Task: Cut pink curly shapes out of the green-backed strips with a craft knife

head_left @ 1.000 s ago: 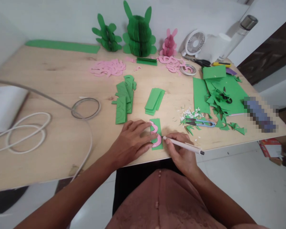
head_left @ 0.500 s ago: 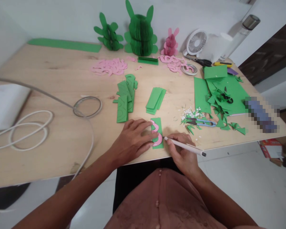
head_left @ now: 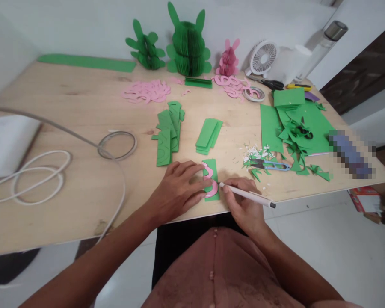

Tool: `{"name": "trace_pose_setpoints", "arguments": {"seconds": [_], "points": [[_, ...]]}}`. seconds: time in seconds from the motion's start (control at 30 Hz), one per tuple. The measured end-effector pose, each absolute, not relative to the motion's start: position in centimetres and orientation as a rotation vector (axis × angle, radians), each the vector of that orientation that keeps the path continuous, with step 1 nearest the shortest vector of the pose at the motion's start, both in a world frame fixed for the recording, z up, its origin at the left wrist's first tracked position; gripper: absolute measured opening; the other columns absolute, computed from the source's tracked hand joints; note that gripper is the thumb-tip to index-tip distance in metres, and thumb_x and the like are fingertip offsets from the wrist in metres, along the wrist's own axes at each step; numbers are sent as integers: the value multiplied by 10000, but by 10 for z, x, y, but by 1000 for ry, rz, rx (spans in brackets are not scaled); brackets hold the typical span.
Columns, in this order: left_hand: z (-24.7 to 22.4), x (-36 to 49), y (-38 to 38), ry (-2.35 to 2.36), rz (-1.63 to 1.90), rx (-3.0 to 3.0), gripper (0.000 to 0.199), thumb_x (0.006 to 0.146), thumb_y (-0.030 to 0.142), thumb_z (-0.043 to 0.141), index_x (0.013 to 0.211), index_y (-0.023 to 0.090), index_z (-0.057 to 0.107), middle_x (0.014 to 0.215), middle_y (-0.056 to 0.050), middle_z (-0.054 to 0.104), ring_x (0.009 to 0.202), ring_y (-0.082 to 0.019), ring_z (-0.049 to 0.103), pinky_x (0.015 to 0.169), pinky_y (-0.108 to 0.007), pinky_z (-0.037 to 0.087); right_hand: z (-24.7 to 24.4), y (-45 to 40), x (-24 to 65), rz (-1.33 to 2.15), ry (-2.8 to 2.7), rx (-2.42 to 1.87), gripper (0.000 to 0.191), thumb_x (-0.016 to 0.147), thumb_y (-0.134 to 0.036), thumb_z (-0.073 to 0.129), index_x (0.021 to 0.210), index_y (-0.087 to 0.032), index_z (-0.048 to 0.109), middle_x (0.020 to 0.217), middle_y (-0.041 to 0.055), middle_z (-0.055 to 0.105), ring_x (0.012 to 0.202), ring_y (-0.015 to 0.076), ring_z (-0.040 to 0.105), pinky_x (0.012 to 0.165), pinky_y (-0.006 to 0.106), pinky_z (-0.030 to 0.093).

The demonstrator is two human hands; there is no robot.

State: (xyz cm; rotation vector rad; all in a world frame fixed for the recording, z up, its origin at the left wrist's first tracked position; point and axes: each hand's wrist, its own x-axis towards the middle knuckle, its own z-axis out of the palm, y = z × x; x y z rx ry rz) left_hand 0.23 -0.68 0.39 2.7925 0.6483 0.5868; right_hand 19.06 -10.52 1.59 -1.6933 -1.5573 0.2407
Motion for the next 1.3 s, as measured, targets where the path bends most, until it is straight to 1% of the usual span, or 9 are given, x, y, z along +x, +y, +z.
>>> {"name": "trace_pose_setpoints", "arguments": {"seconds": [0.33, 0.83, 1.3], "points": [[5, 2, -6, 649, 565, 2795, 283, 920, 308, 532, 1175, 307, 656, 1335, -86, 559, 1218, -311, 472, 983, -503, 358, 15, -100, 191, 269, -1589, -1678, 106, 904, -265, 556, 847, -230, 637, 816, 24, 717, 767, 192, 649, 791, 371, 446], [2, 1, -6, 657, 575, 2805, 283, 916, 322, 541, 1174, 316, 657, 1336, -77, 557, 1219, -305, 466, 985, -493, 354, 14, -99, 192, 260, -1607, -1673, 122, 909, -271, 544, 853, -218, 639, 830, 27, 714, 774, 188, 646, 776, 352, 446], [3, 2, -6, 647, 591, 2803, 273, 924, 323, 530, 1163, 302, 659, 1320, -89, 564, 1207, -309, 478, 979, -498, 357, 14, -104, 193, 263, -1600, -1694, 111, 903, -254, 556, 835, -223, 638, 809, 13, 708, 760, 182, 635, 790, 358, 422]]}}
